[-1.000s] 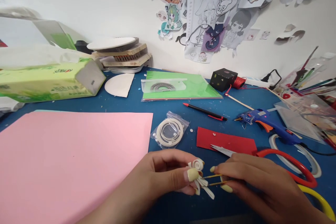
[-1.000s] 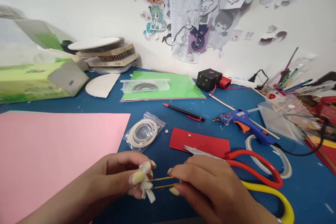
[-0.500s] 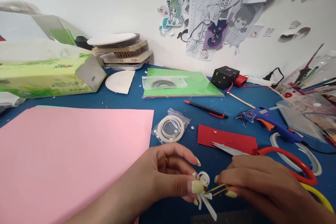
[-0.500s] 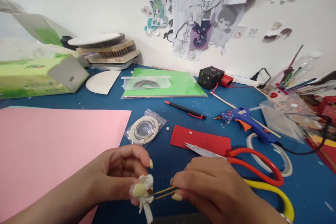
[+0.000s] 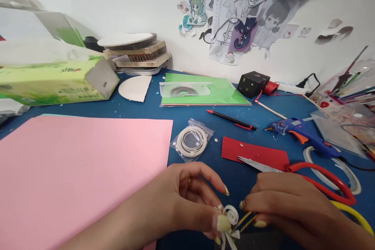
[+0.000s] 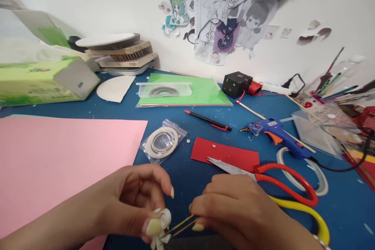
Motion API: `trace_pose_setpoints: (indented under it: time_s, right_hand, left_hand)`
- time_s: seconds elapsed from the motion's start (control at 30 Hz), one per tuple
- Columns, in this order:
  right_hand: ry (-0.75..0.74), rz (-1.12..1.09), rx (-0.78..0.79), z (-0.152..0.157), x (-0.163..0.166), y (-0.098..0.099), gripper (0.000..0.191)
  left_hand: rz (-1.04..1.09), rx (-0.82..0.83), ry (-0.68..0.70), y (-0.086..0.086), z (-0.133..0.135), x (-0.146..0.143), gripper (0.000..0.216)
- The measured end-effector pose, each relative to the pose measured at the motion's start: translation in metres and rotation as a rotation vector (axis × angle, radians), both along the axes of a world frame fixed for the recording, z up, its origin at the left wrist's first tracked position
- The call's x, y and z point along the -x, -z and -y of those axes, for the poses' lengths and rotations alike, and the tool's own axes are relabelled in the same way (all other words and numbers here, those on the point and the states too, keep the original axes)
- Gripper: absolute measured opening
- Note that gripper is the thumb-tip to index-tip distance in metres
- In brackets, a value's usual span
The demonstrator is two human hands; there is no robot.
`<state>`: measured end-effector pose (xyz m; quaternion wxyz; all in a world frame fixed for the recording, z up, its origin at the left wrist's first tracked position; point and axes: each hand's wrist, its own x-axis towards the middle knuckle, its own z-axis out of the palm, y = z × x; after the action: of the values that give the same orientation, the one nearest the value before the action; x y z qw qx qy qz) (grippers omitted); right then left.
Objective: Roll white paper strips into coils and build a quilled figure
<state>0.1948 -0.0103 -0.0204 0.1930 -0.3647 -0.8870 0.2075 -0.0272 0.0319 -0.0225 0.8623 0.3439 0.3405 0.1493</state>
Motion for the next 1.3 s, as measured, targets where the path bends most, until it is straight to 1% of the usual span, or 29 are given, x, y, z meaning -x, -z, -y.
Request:
trace_pose_setpoints:
  time_s: [0.13, 0.23, 0.37, 0.5, 0.67, 0.73, 0.77, 0.87, 0.93, 0.97, 1.03, 1.07, 1.13, 1.23, 1.3]
  right_hand:
    - [0.039, -0.073, -0.028, 0.000, -0.001, 0.007, 0.013]
    - [0.054, -0.107, -0.040, -0.001, 0.000, 0.009, 0.011]
    - [0.021, -0.099, -0.042, -0.003, 0.002, 0.008, 0.013]
    - [-0.013, -0.046, -0.009, -0.004, 0.003, 0.009, 0.019]
    - [0.024, -0.054, 0.046, -0.008, -0.002, 0.009, 0.009]
    - [0.083, -0.064, 0.063, -0.010, -0.005, 0.008, 0.015]
    - [0.136, -0.082, 0.058, -0.010, -0.006, 0.007, 0.017]
    - [0.365, -0.186, 0.039, -0.009, -0.007, 0.007, 0.015]
    - [0.452, -0.263, 0.100, -0.007, -0.004, 0.009, 0.012]
    - [0.466, -0.287, 0.146, -0.005, -0.001, 0.010, 0.017]
    - [0.484, -0.299, 0.203, -0.002, 0.005, 0.012, 0.031]
    - [0.493, -0.286, 0.201, -0.001, 0.008, 0.012, 0.033]
    - [0.494, -0.261, 0.146, 0.000, 0.013, 0.011, 0.026]
    - [0.415, -0.282, 0.107, -0.001, 0.018, 0.008, 0.010]
    - [0.361, -0.328, 0.104, -0.003, 0.019, 0.005, 0.012]
  left_hand:
    - [0.036, -0.038, -0.072, 0.000, 0.001, 0.000, 0.023]
    - [0.061, -0.050, -0.116, -0.002, 0.002, -0.001, 0.023]
    - [0.028, -0.078, -0.127, -0.006, 0.004, -0.002, 0.023]
    - [-0.011, -0.080, -0.102, -0.005, 0.005, -0.001, 0.024]
    - [-0.024, -0.159, -0.137, -0.005, 0.003, -0.001, 0.015]
    - [-0.089, -0.182, -0.187, -0.009, 0.002, -0.002, 0.014]
    - [-0.126, -0.187, -0.216, -0.011, 0.001, -0.003, 0.013]
    - [-0.181, -0.167, -0.284, -0.014, 0.000, -0.007, 0.011]
    - [-0.158, -0.126, -0.293, -0.012, 0.000, -0.009, 0.009]
    - [-0.139, -0.102, -0.290, -0.011, 0.001, -0.009, 0.009]
    - [-0.104, -0.062, -0.295, -0.008, 0.002, -0.010, 0.007]
    - [-0.092, -0.045, -0.298, -0.007, 0.003, -0.010, 0.007]
    - [-0.077, -0.030, -0.297, -0.005, 0.006, -0.011, 0.008]
    - [-0.087, -0.044, -0.288, -0.003, 0.009, -0.014, 0.010]
    - [-0.108, -0.055, -0.285, -0.003, 0.009, -0.016, 0.011]
